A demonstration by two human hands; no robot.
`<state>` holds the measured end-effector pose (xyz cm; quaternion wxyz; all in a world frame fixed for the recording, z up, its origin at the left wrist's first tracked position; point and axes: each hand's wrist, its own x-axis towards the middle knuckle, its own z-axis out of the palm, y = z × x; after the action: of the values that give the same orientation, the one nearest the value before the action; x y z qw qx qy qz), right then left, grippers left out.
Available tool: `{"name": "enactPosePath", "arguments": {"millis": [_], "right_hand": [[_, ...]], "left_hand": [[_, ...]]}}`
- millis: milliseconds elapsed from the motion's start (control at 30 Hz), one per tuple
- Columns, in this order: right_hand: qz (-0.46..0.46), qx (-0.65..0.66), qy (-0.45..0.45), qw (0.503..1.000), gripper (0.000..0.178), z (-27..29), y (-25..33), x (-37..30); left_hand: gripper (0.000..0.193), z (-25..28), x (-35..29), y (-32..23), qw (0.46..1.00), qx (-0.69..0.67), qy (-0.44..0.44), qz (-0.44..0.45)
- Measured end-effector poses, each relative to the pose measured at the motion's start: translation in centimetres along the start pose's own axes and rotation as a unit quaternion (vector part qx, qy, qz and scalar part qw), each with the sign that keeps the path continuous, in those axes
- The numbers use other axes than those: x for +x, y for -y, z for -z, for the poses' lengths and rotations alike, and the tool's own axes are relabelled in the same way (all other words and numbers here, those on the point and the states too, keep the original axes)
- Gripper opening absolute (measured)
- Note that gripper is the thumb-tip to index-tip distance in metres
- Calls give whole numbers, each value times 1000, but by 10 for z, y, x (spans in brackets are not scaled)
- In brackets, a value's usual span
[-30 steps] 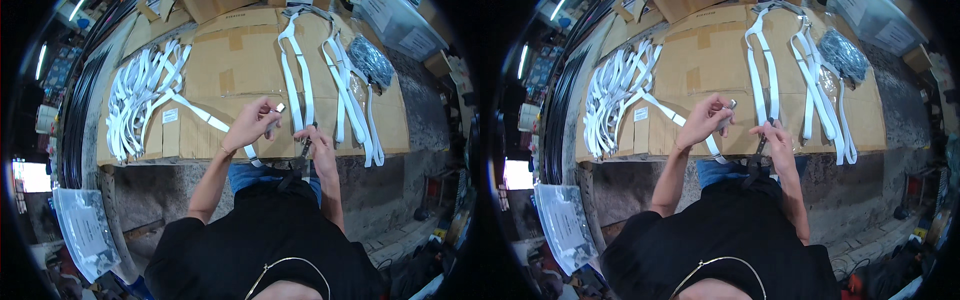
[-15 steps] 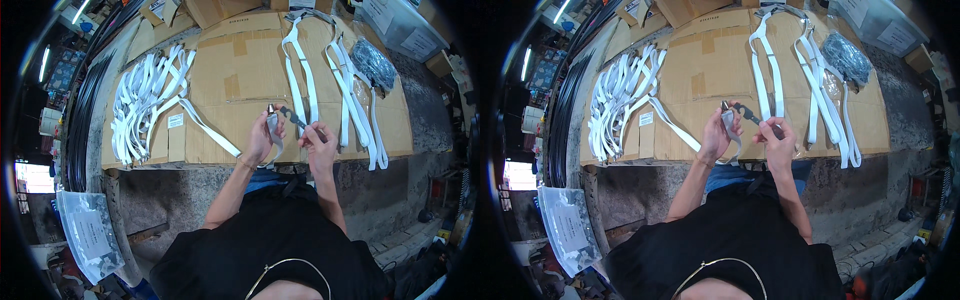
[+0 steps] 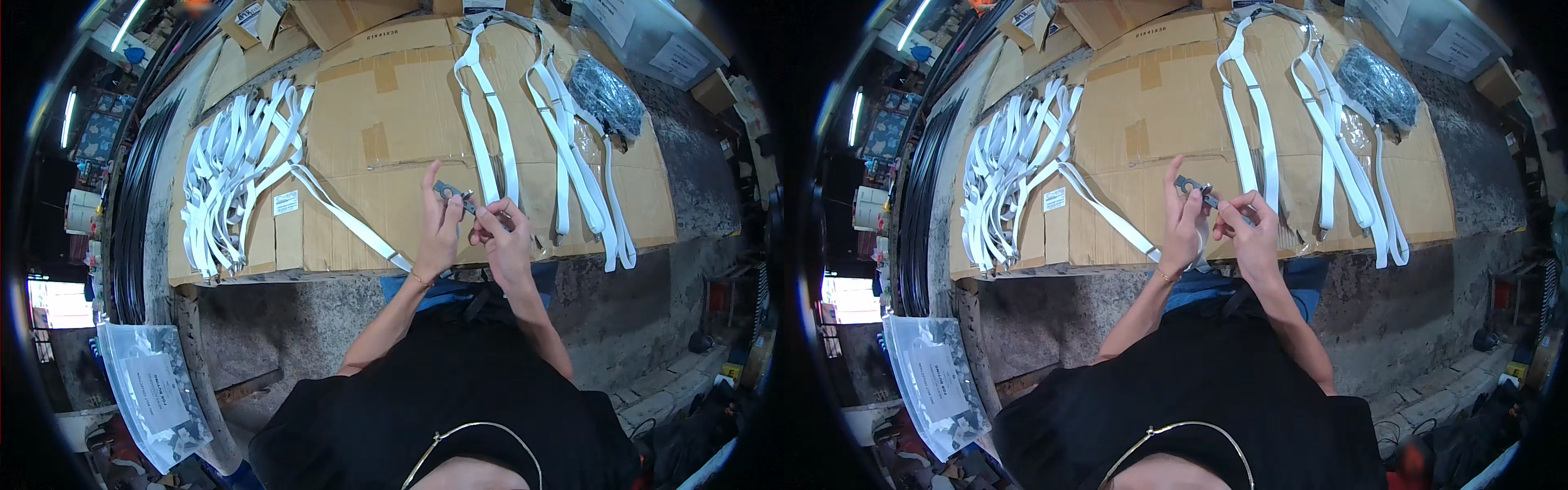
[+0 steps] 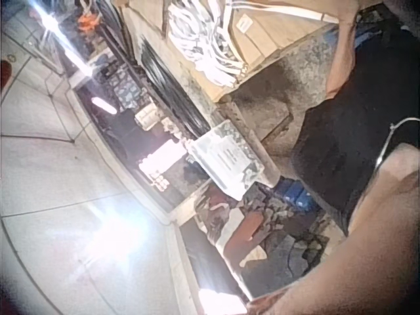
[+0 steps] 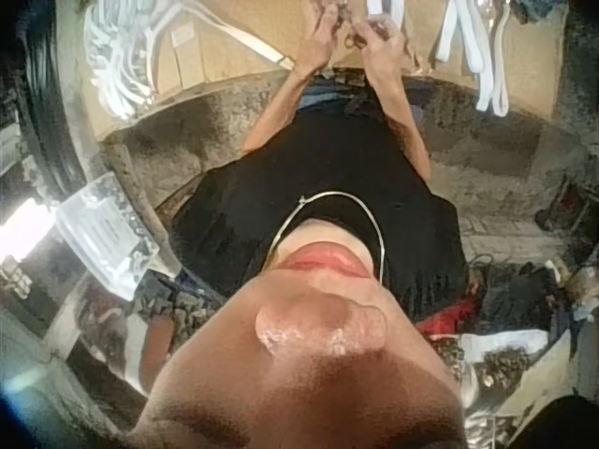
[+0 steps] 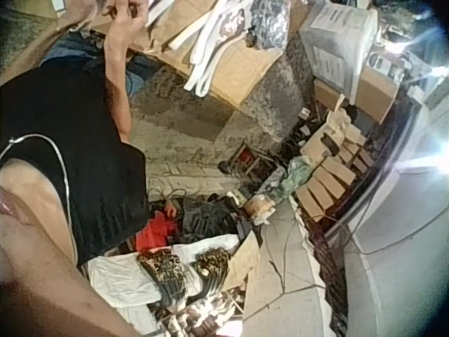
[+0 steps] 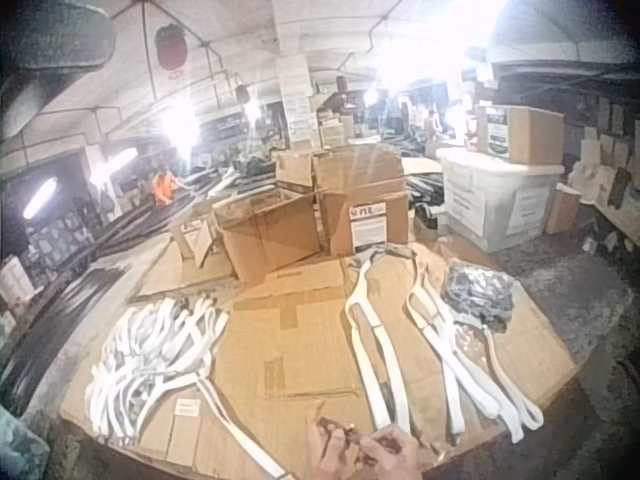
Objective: Attaching plastic buckles and metal clips to white elastic straps.
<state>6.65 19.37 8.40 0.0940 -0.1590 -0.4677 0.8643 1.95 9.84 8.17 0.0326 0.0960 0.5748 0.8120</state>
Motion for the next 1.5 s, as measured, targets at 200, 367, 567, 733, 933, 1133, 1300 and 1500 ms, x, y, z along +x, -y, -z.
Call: {"name": "enactPosePath", "arguments": {"millis": [200,367,567,733,933,1133,1300,1500], "right_hand": [[23,90,-5,996,8,0,-13,1],[79,84,-61,991,8,-4,-27,-3],[73,-35,-70,994,18,-1,-27,-7],[49,-41,136,989,51,12,-3,-16],[160,-319,170,919,78,40,10,0],[167,-320,266,894,97,35,27,18],[36,-205,308,928,100,25,25,21],[194,-98,214,952,90,18,6,24]], "left_hand": [[37,25,9,11,988,-24,118,95],[39,18,7,12,972,-152,97,153],[39,13,-5,22,979,-53,118,157],[37,24,3,21,980,-88,59,167],[37,20,3,8,952,-170,91,239],[34,12,0,7,936,-197,121,266],[36,14,0,10,938,-183,143,256],[42,8,-2,9,966,-98,159,177]]}}
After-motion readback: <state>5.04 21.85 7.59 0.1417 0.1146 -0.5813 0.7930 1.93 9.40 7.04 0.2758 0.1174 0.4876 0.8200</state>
